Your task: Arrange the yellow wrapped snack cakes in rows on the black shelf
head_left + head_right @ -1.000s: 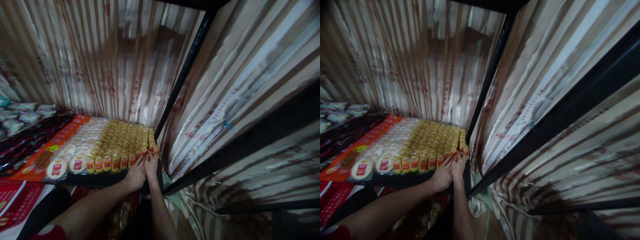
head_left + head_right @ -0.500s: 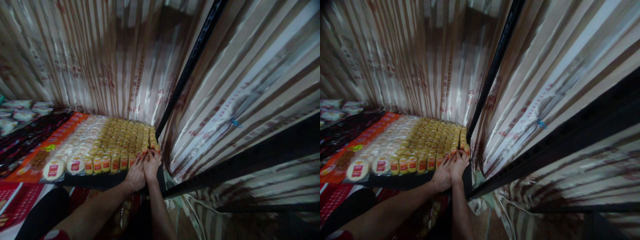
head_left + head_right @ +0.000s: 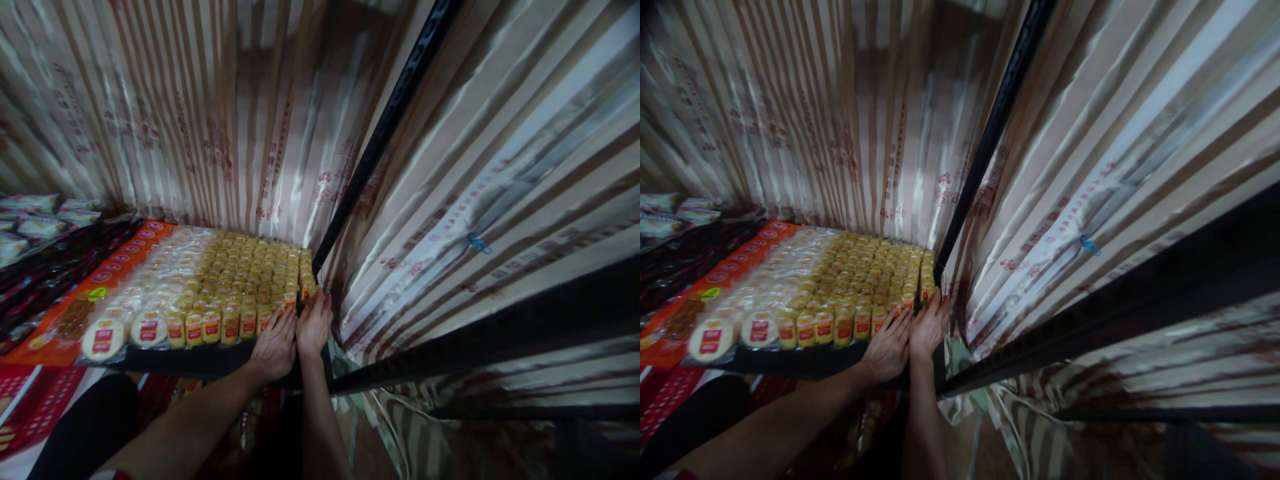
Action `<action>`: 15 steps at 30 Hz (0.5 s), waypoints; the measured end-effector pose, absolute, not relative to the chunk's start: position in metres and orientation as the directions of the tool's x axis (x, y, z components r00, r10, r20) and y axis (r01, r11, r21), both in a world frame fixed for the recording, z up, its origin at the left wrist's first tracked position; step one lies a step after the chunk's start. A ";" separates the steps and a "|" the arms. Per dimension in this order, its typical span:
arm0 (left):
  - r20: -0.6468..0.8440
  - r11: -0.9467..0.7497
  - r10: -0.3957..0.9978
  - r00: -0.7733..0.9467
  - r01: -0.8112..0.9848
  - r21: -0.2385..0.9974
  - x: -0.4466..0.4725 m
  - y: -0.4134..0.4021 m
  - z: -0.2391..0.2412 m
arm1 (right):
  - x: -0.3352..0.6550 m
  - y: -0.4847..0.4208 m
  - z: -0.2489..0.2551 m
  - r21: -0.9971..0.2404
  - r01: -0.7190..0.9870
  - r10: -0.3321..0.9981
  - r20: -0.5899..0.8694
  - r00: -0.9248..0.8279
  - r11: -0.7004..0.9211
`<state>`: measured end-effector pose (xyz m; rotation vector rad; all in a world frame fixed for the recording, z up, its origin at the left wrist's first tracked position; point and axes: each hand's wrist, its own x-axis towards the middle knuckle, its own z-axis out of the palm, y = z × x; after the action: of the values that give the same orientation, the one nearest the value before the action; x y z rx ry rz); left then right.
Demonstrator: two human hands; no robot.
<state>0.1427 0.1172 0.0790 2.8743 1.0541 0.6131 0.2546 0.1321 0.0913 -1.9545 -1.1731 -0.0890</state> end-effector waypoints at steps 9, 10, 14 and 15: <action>0.356 -0.775 0.620 0.699 0.617 0.137 0.142 0.117 0.080 | 0.260 0.141 0.093 -0.582 0.789 0.732 0.447 0.514 -0.199; 0.357 -0.775 0.619 0.699 0.616 0.138 0.142 0.117 0.079 | 0.260 0.141 0.091 -0.587 0.789 0.728 0.460 0.508 -0.180; 0.379 -0.777 0.615 0.692 0.615 0.137 0.142 0.118 0.078 | 0.262 0.144 0.085 -0.632 0.768 0.713 0.490 0.501 -0.105; 0.385 -0.776 0.615 0.689 0.616 0.137 0.142 0.118 0.078 | 0.263 0.145 0.083 -0.646 0.758 0.713 0.489 0.503 -0.091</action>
<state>0.1420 0.1181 0.0784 2.8894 1.0528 0.6569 0.2627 0.1445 0.0831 -1.8219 -1.2294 -0.0604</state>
